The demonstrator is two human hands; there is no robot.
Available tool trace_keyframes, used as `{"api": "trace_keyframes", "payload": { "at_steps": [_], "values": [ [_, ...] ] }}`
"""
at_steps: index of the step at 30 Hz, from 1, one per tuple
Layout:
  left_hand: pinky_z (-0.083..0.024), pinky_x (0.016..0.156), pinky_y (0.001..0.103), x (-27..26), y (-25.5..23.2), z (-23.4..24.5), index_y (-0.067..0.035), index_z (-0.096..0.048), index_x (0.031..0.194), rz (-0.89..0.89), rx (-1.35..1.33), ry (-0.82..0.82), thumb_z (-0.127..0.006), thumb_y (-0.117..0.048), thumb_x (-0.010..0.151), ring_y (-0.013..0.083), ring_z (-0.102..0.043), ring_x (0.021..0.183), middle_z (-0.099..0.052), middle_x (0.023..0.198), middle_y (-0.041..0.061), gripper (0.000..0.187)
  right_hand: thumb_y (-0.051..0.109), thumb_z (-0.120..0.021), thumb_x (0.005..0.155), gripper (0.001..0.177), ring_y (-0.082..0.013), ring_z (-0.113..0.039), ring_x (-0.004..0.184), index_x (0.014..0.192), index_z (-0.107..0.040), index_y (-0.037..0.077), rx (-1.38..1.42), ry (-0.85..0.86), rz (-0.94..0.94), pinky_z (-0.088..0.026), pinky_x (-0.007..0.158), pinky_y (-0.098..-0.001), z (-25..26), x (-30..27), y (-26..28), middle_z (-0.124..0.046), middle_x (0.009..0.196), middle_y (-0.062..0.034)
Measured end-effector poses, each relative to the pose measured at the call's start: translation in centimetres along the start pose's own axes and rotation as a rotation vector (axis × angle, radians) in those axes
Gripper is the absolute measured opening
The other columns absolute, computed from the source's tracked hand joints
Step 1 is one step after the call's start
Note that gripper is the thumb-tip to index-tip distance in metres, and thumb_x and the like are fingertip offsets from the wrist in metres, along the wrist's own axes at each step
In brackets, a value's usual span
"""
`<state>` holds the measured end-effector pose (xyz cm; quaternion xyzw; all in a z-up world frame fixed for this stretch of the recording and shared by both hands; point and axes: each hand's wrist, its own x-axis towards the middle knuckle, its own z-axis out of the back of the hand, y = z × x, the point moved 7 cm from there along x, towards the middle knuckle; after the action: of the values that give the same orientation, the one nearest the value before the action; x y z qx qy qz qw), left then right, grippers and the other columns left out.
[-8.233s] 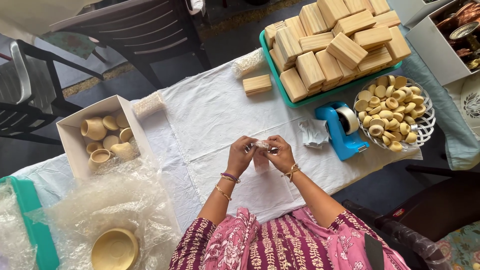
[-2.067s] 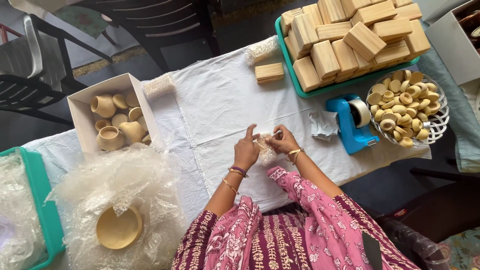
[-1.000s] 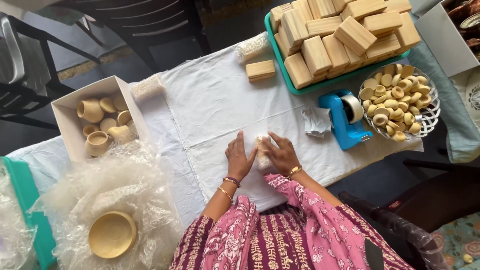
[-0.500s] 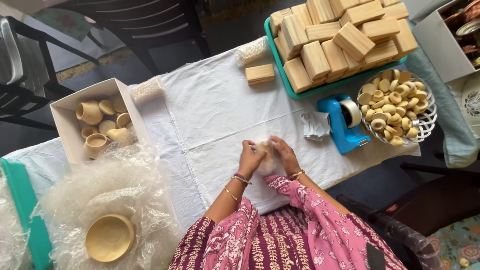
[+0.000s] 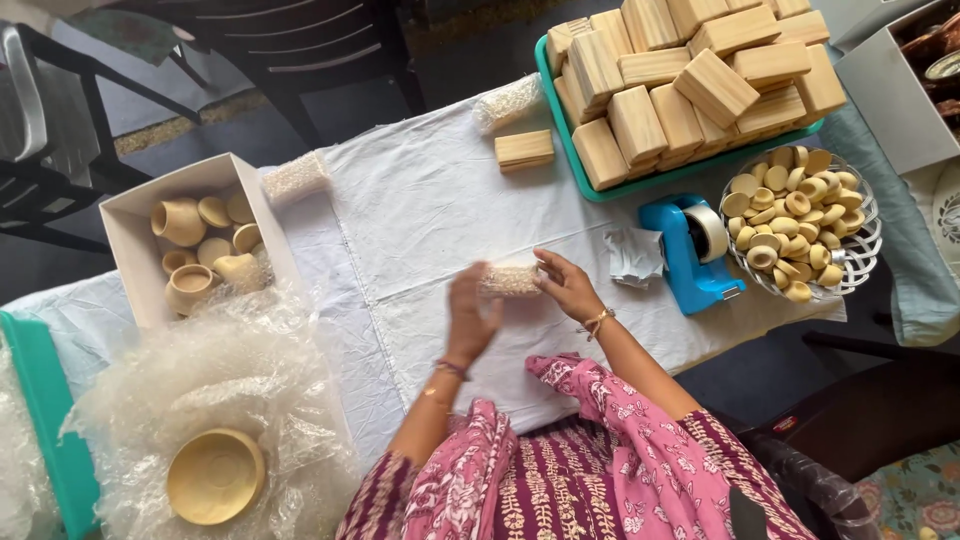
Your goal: The person wipes a wooden block with a cloth, then places it on a sheet of bubble wrap. They fold the bubble wrap around the block and secure it with tape from a dispenser. The person repeats this process for another wooden block, wiping it before wrapping and taping it.
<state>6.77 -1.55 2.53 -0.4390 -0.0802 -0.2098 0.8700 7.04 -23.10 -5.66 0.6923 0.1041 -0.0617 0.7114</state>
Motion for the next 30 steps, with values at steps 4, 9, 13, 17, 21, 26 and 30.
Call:
{"api": "trace_keyframes", "payload": {
  "at_steps": [4, 9, 13, 17, 21, 26, 30],
  "values": [
    [-0.038, 0.115, 0.049, 2.1, 2.4, 4.3, -0.013, -0.041, 0.15, 0.082, -0.04, 0.126, -0.082, -0.008, 0.073, 0.0405, -0.042, 0.141, -0.039, 0.156, 0.018, 0.088, 0.015, -0.086, 0.074, 0.082, -0.0261, -0.056, 0.133, 0.148, -0.05, 0.011, -0.464, 0.104, 0.175, -0.044, 0.112, -0.0353, -1.3, -1.1, 7.5, -0.057, 0.146, -0.0127],
    [-0.051, 0.102, 0.04, 4.2, 2.9, 1.1, -0.018, -0.044, 0.151, 0.051, -0.038, 0.567, -0.085, -0.005, 0.064, 0.0326, -0.057, 0.127, -0.052, 0.15, 0.01, 0.097, 0.011, -0.085, 0.068, 0.077, -0.03, -0.064, 0.119, 0.139, -0.057, 0.016, -0.943, 0.214, 0.324, -0.051, 0.102, -0.0373, -2.6, 0.3, 6.8, -0.065, 0.133, -0.0091],
    [-0.054, 0.103, 0.037, 3.2, 4.9, -0.5, -0.022, -0.058, 0.135, 0.05, 0.152, 0.521, -0.088, -0.015, 0.072, 0.0257, -0.063, 0.12, -0.068, 0.128, 0.0, 0.07, 0.007, -0.081, 0.071, 0.069, -0.029, -0.066, 0.116, 0.137, -0.06, 0.016, -0.978, 0.178, 0.354, -0.053, 0.101, -0.0371, -2.5, -0.2, 6.9, -0.067, 0.131, -0.0077],
    [-0.053, 0.095, 0.041, 3.7, 2.0, 0.8, -0.009, -0.059, 0.129, -0.026, 0.097, 0.409, -0.09, -0.017, 0.064, 0.0314, -0.062, 0.112, -0.067, 0.117, 0.012, 0.073, 0.004, -0.078, 0.069, 0.071, -0.0297, -0.065, 0.117, 0.137, -0.06, 0.015, -0.919, 0.143, 0.383, -0.053, 0.101, -0.0375, -2.5, -0.3, 6.9, -0.066, 0.132, -0.0092],
    [-0.053, 0.096, 0.041, 2.6, 3.0, -0.6, 0.0, -0.057, 0.13, -0.066, 0.187, 0.302, -0.087, -0.021, 0.065, 0.0331, -0.062, 0.112, -0.066, 0.12, 0.017, 0.074, 0.007, -0.08, 0.068, 0.074, -0.0335, -0.062, 0.119, 0.138, -0.057, 0.011, -0.889, 0.193, 0.419, -0.052, 0.1, -0.0399, -3.1, 0.0, 8.4, -0.062, 0.134, -0.0143],
    [-0.052, 0.103, 0.04, 0.2, 6.3, -2.6, -0.004, -0.056, 0.138, -0.055, 0.248, 0.358, -0.09, -0.035, 0.076, 0.0284, -0.061, 0.118, -0.065, 0.126, 0.012, 0.077, 0.011, -0.08, 0.072, 0.073, -0.032, -0.062, 0.124, 0.141, -0.056, 0.013, -0.821, 0.206, 0.381, -0.051, 0.105, -0.0381, -3.1, 0.7, 5.9, -0.061, 0.14, -0.0138],
    [-0.029, 0.117, 0.056, 2.9, 1.3, 0.6, -0.011, -0.03, 0.153, 0.086, 0.41, 0.457, -0.091, -0.05, 0.056, 0.0278, -0.038, 0.139, -0.046, 0.15, 0.008, 0.122, 0.021, -0.084, 0.07, 0.089, -0.0329, -0.051, 0.136, 0.149, -0.046, 0.012, -0.714, 0.143, 0.312, -0.042, 0.113, -0.0397, -2.5, 1.3, 6.8, -0.052, 0.149, -0.0179]
  ]
}}
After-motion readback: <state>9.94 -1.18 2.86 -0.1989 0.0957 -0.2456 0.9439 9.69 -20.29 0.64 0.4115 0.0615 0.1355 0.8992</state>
